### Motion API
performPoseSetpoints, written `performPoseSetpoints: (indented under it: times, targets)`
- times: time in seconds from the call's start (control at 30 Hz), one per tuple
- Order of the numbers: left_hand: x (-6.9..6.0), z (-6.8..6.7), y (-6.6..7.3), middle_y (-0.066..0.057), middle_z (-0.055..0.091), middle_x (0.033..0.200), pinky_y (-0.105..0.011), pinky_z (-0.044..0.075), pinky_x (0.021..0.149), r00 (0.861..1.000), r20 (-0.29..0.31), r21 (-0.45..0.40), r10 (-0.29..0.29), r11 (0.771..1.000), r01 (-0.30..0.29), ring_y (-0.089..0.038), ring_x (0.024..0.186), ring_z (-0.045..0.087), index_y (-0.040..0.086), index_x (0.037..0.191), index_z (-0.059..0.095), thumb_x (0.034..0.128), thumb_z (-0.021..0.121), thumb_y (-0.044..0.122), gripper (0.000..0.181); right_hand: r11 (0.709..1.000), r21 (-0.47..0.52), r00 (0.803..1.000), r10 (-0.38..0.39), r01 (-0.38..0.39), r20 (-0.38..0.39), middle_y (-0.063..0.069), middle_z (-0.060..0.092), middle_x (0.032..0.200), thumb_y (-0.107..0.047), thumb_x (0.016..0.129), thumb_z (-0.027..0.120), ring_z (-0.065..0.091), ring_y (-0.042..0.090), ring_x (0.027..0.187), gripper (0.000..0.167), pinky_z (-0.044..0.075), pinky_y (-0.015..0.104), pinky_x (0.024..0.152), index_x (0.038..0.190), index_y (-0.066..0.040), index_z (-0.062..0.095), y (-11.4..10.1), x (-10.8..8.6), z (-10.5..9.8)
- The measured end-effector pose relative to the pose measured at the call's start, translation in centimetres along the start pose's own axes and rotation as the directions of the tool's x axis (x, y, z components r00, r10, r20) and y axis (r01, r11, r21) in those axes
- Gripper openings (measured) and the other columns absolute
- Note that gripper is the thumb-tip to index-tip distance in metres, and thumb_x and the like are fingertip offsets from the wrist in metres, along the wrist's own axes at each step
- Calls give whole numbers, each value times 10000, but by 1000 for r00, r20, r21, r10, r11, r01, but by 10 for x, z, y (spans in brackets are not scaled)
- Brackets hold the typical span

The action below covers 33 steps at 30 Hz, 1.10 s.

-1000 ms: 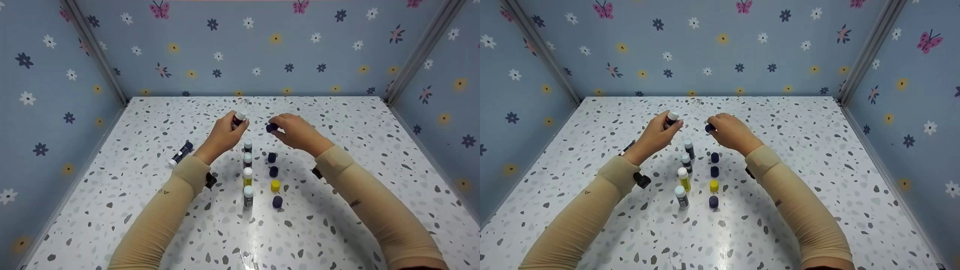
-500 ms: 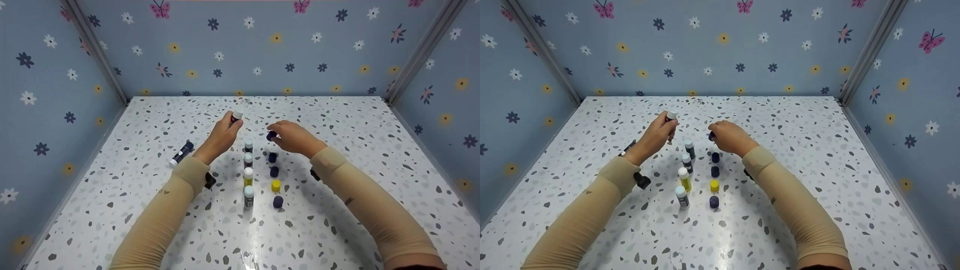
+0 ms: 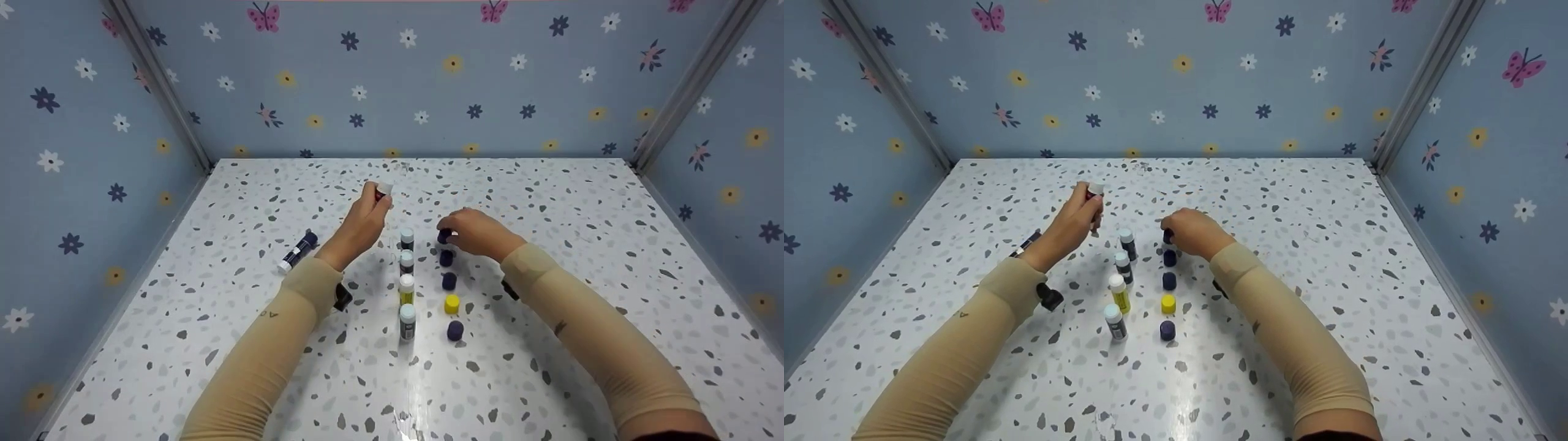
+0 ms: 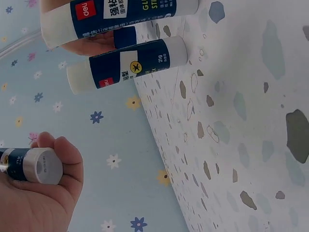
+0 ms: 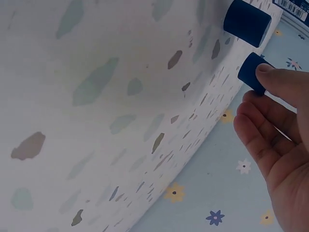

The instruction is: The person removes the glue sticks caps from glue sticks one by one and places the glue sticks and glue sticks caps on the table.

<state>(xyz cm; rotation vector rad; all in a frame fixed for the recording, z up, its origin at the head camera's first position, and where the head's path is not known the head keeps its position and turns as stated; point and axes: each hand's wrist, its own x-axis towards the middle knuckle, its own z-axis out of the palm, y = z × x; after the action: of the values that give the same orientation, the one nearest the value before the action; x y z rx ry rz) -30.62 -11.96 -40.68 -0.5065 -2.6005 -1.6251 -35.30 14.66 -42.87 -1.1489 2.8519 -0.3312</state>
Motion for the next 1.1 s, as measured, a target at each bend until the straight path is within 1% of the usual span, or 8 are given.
performPoseSetpoints:
  times: [0.1, 0.23, 0.33, 0.5, 0.63, 0.8, 1.0, 1.1]
  targets:
    - [0, 0, -2, -122, 505, 1071, -374, 390, 798, 1000, -4, -7, 8, 1000, -8, -226, 886, 449, 24, 1318, 418, 1149, 335, 301, 336, 1000, -5, 1000, 21, -21, 18, 176, 799, 1148, -38, 1011, 739, 754, 373, 1093, 204, 590, 514, 1020, 1208, 1, 771, 1, 2, 3]
    - [1, 0, -4, -109, 503, 1075, -378, 394, 806, 1000, 1, -3, 5, 1000, -5, -221, 898, 453, 28, 1343, 413, 1157, 346, 309, 343, 996, -13, 994, 84, -83, 67, 164, 796, 1181, -67, 1026, 733, 750, 340, 1109, 227, 591, 495, 1037, 1242, -4, 758, 1, 5, 7]
    - [2, 1, -6, -90, 488, 1037, -376, 390, 812, 1000, -1, 7, 9, 1000, -9, -216, 895, 451, 27, 1334, 423, 1166, 373, 300, 324, 993, -17, 988, 115, -114, 98, 147, 794, 1159, -73, 1032, 726, 745, 318, 1083, 196, 596, 483, 1016, 1217, -19, 765, 2, 6, 10]
    - [3, 2, -9, -60, 464, 1014, -365, 384, 816, 1000, -9, 18, 25, 1000, -24, -206, 894, 446, 28, 1289, 445, 1168, 423, 268, 269, 990, -6, 984, 141, -141, 112, 129, 796, 1151, -74, 1032, 722, 743, 307, 1080, 191, 595, 474, 1029, 1211, -37, 778, 3, 9, 13]
    - [5, 2, -11, -64, 476, 1018, -360, 389, 812, 999, 0, 40, 32, 999, -32, -203, 898, 450, 19, 1280, 464, 1167, 443, 264, 270, 986, 0, 979, 164, -165, 119, 122, 802, 1148, -70, 1032, 718, 743, 301, 1080, 202, 594, 466, 1039, 1220, -43, 787, 3, 10, 14]
    - [9, 2, -12, -98, 542, 1078, -358, 426, 841, 999, 2, 73, 37, 997, -37, -210, 940, 491, 3, 1331, 495, 1162, 476, 267, 314, 986, -10, 978, 167, -167, 122, 117, 810, 1136, -67, 1032, 715, 746, 297, 1066, 197, 597, 460, 1031, 1211, -44, 795, 2, 11, 12]
    - [14, 1, -14, -160, 614, 1241, -399, 517, 940, 999, -16, 105, 46, 993, -44, -272, 1086, 600, 18, 1363, 599, 1151, 535, 284, 346, 990, -21, 982, 144, -143, 124, 123, 815, 1120, -65, 1026, 728, 738, 312, 1056, 173, 588, 473, 1029, 1177, -40, 807, 2, 11, 10]
    - [17, 0, -16, -162, 624, 1255, -408, 540, 929, 999, -19, 95, 47, 994, -45, -299, 1097, 630, 41, 1364, 645, 1140, 571, 279, 336, 988, -18, 979, 154, -153, 131, 121, 812, 1101, -66, 1023, 732, 732, 307, 1035, 162, 592, 469, 1011, 1163, -44, 810, 1, 12, 11]
